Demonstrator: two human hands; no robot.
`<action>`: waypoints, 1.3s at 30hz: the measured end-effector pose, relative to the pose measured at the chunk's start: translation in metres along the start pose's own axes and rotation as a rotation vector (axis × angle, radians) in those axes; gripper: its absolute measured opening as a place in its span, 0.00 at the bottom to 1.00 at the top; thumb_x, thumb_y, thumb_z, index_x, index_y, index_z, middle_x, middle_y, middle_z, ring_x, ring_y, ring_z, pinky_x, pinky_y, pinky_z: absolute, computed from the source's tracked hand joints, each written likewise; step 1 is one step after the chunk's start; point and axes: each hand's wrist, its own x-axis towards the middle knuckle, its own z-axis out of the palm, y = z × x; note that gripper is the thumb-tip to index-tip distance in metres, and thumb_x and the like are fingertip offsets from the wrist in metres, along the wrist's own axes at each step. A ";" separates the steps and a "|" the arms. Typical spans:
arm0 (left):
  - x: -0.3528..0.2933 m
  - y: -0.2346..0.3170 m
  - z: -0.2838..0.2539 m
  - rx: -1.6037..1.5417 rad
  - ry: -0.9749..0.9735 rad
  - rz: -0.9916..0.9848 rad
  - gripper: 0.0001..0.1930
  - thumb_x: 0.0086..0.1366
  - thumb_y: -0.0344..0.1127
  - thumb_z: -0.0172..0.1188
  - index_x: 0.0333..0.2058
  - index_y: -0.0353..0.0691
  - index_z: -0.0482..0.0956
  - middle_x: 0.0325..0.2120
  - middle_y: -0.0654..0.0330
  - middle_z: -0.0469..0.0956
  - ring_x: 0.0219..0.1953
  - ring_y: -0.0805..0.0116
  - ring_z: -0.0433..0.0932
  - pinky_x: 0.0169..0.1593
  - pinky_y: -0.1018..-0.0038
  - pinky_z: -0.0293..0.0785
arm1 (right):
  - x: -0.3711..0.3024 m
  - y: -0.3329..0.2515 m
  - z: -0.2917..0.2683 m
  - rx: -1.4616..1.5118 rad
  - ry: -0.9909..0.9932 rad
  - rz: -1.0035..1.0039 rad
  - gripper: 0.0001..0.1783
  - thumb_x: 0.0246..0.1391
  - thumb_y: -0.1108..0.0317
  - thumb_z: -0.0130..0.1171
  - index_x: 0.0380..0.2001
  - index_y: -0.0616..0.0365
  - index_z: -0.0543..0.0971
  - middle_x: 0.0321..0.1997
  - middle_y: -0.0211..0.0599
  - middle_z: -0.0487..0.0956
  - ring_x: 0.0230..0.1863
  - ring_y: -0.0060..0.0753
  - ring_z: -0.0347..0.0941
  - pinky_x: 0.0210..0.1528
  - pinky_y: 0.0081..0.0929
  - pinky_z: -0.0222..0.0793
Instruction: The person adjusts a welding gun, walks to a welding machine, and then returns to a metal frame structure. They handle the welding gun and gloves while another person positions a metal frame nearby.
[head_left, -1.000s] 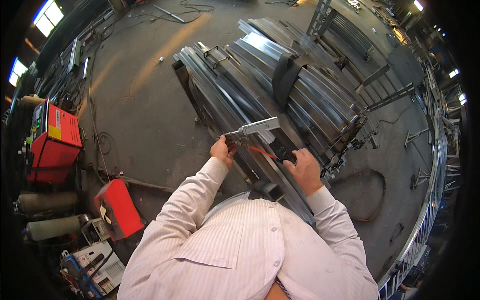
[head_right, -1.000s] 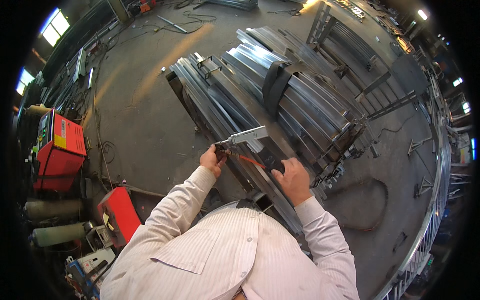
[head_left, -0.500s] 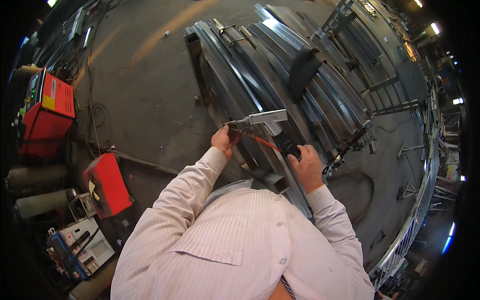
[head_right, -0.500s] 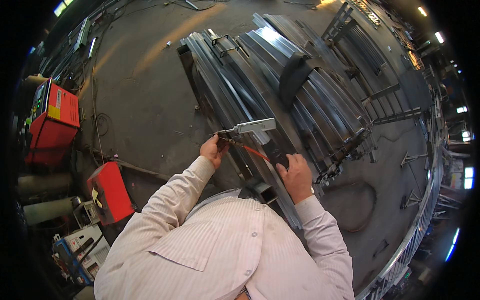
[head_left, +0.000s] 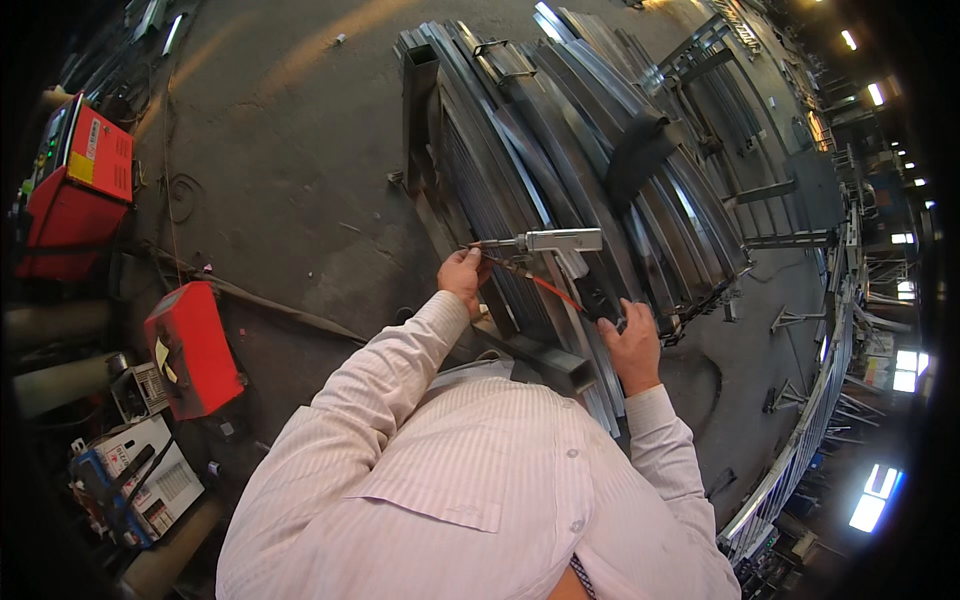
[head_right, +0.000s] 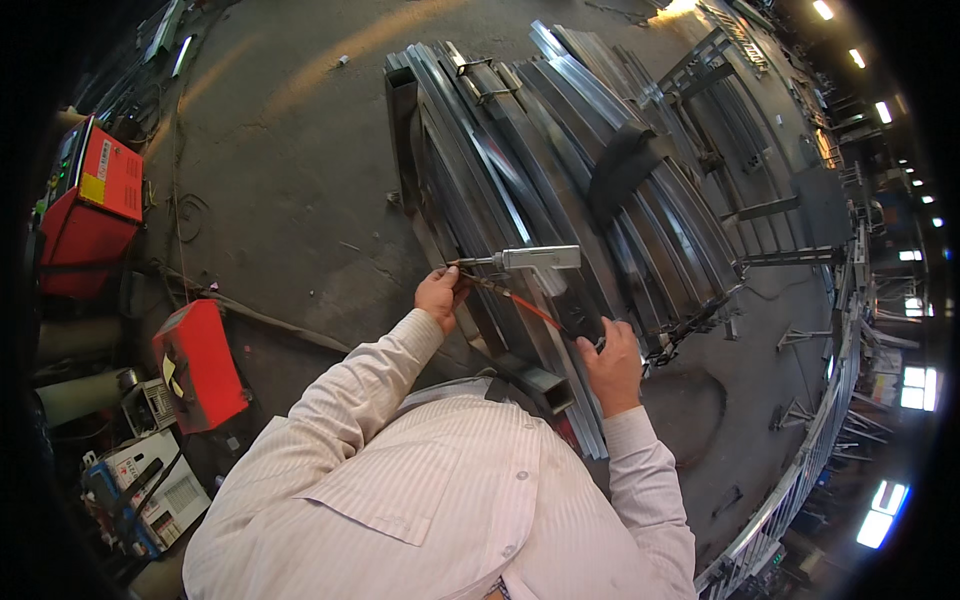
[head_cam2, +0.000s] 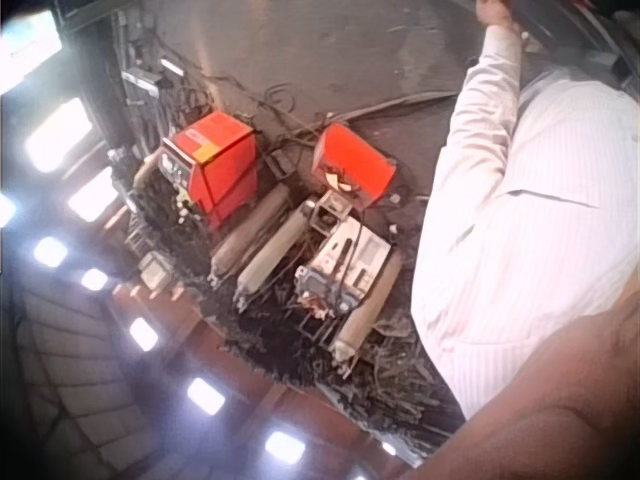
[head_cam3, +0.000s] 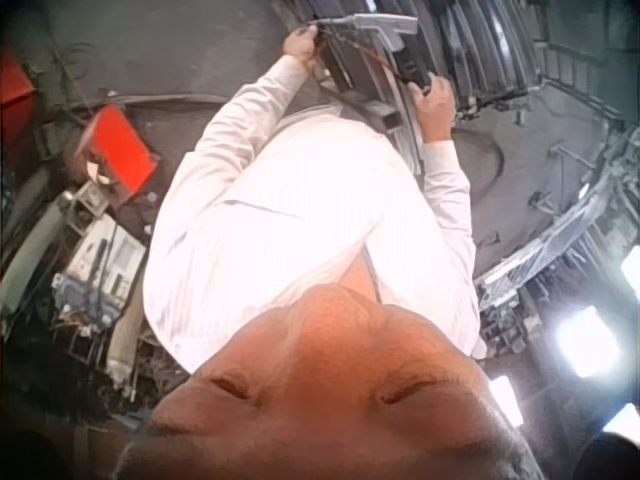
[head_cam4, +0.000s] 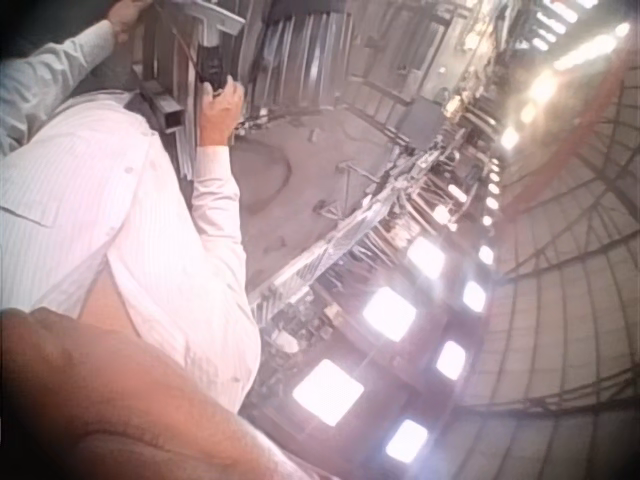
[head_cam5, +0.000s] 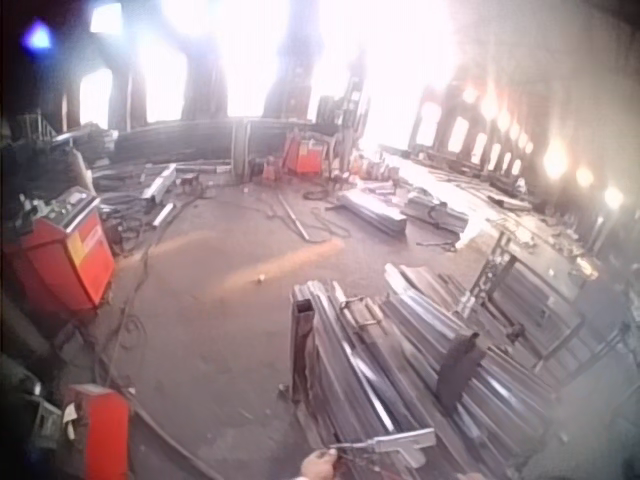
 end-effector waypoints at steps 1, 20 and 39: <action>-0.001 0.000 0.000 0.003 -0.005 -0.005 0.07 0.80 0.38 0.59 0.50 0.47 0.82 0.43 0.66 0.87 0.45 0.69 0.86 0.51 0.68 0.81 | 0.000 -0.001 -0.001 0.009 -0.005 0.013 0.32 0.59 0.57 0.71 0.59 0.69 0.78 0.55 0.54 0.78 0.57 0.61 0.76 0.60 0.46 0.73; -0.034 0.032 -0.069 0.154 -0.220 -0.167 0.21 0.80 0.39 0.59 0.65 0.38 0.74 0.58 0.57 0.82 0.58 0.64 0.83 0.56 0.68 0.79 | 0.019 -0.090 -0.050 0.060 0.187 -0.127 0.25 0.61 0.67 0.68 0.60 0.65 0.80 0.58 0.56 0.79 0.59 0.60 0.77 0.64 0.46 0.73; -0.176 0.099 -0.110 0.315 -0.467 -0.043 0.23 0.78 0.34 0.61 0.67 0.32 0.73 0.59 0.54 0.81 0.58 0.63 0.83 0.63 0.65 0.80 | 0.062 -0.232 -0.019 0.596 -0.513 -0.447 0.18 0.64 0.70 0.63 0.56 0.62 0.81 0.43 0.53 0.88 0.47 0.52 0.88 0.50 0.41 0.81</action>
